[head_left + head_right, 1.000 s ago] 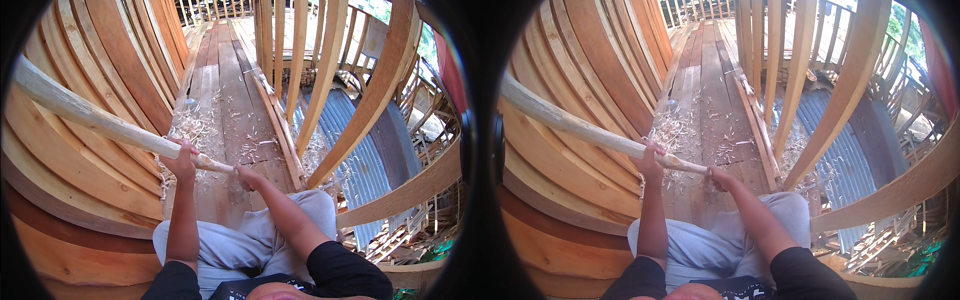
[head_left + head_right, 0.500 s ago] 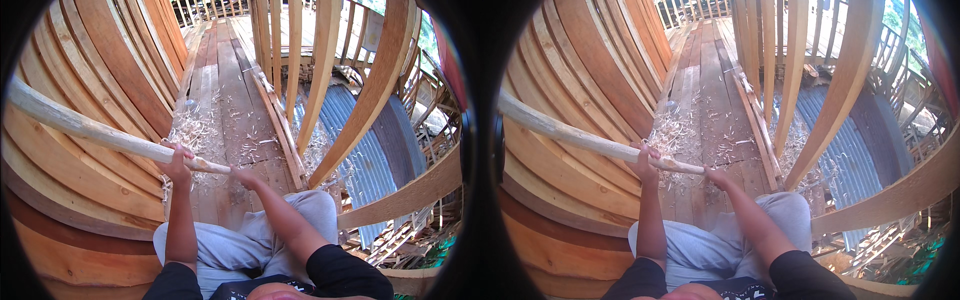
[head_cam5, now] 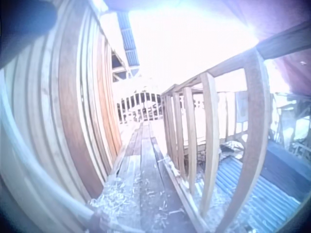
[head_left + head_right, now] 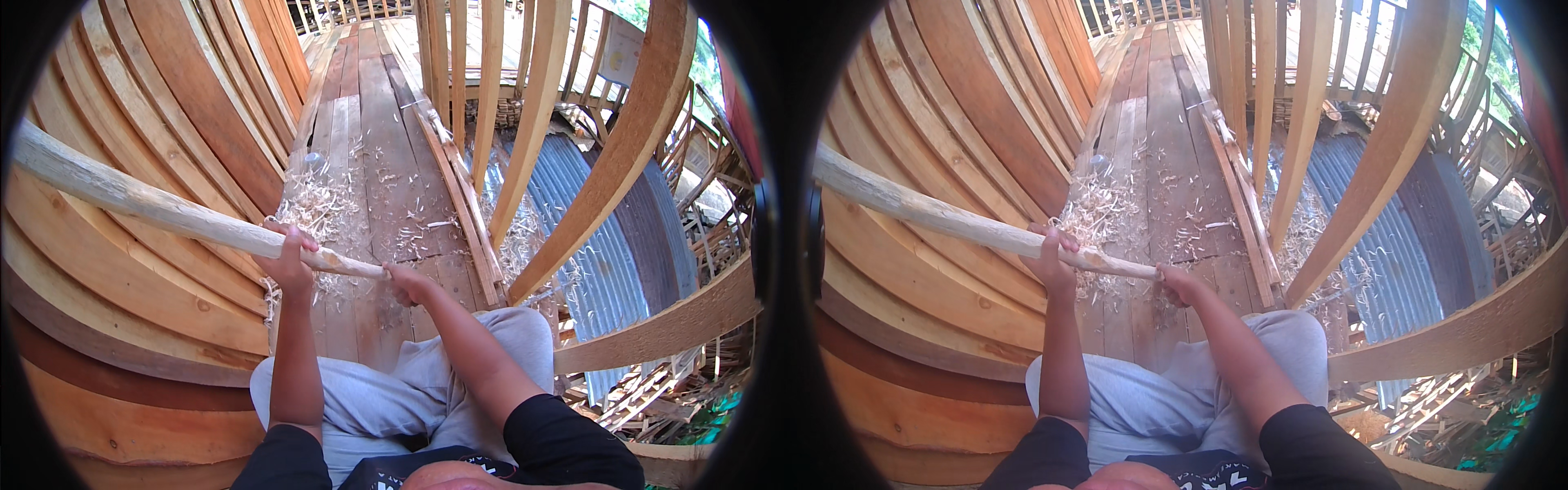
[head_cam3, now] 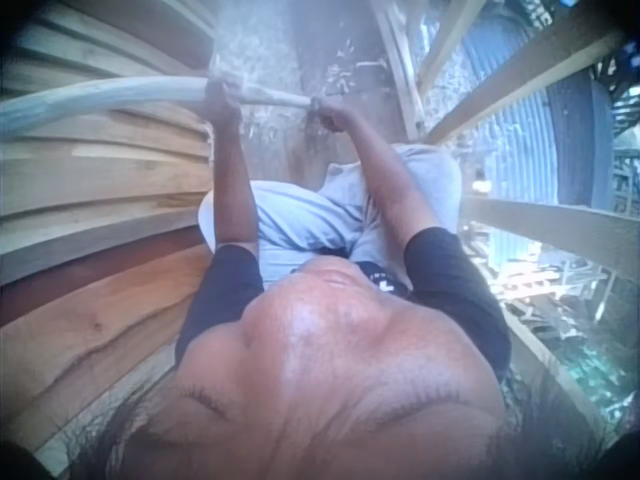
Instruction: The person carves a long wooden stick using a knife, peeling off thin shavings while seated on the floor. The person rotates the stick and continues to shave its surface, accumulating wood shavings on the floor.
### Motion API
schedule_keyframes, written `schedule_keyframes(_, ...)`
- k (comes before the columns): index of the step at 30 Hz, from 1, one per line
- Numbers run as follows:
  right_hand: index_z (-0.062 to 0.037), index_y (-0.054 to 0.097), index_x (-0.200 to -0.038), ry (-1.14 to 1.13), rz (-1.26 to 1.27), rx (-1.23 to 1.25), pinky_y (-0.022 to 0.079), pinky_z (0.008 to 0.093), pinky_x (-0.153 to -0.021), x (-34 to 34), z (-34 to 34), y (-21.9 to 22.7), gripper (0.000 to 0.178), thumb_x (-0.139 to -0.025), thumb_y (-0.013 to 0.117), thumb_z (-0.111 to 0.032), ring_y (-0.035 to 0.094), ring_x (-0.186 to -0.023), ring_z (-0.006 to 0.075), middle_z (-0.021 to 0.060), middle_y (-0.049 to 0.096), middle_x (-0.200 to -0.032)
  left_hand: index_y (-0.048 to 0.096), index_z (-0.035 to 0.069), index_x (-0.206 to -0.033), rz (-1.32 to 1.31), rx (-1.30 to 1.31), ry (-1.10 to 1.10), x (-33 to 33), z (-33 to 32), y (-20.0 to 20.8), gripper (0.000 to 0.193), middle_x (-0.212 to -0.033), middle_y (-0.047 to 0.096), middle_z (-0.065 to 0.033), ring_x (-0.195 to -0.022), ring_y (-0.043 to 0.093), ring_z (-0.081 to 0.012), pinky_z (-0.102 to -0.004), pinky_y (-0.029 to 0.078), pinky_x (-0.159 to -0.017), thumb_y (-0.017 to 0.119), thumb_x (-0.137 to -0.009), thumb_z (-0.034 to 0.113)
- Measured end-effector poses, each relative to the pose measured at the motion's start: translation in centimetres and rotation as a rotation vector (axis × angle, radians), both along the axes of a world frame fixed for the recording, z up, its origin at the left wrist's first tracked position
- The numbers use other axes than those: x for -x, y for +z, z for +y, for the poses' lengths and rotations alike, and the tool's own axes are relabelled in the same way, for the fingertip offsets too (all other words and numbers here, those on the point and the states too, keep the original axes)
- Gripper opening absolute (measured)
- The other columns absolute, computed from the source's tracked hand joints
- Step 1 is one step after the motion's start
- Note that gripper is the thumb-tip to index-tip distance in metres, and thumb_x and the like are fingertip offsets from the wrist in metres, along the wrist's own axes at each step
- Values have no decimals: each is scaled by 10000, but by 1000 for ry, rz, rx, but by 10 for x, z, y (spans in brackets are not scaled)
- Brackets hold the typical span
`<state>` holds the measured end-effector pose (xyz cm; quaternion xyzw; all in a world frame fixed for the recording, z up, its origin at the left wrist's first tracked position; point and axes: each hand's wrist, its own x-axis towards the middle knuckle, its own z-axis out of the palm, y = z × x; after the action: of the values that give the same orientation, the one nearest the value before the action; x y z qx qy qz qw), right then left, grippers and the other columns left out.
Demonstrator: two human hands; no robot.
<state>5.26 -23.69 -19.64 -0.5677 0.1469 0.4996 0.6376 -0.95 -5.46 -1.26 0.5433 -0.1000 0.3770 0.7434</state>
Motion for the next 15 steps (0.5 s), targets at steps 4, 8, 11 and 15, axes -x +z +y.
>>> schedule_keyframes(4,-191,321,-632,-11,118,-101,115,233,-326,-5,-3,-5,520,-915,405,-618,196,-356,39,-96,237,-486,453,38,-760,-44,33,-6,0,-1,2,112,-566,488,-72,-458,504,-144,-298,481,-483,534,-813,-18)
schedule_keyframes(8,-192,303,-598,-64,164,-113,106,225,-314,-4,-3,-4,543,-920,399,-619,191,-350,36,-99,234,-477,441,58,-775,6,-33,11,2,5,0,119,-595,456,-58,-511,480,-149,-323,468,-500,555,-808,42)
schedule_keyframes(11,-194,287,-572,-89,216,-157,104,223,-304,-7,-8,-8,562,-922,392,-621,186,-344,37,-99,228,-464,442,57,-783,-10,19,-19,-1,3,-2,120,-594,456,-57,-504,480,-148,-324,470,-495,554,-802,16)
schedule_keyframes(15,-196,270,-557,-113,246,-207,103,224,-299,-9,-18,-6,573,-924,382,-623,178,-338,41,-96,219,-452,442,57,-786,-31,83,-63,-3,1,-6,125,-596,458,-58,-487,476,-147,-326,472,-487,543,-789,-17)
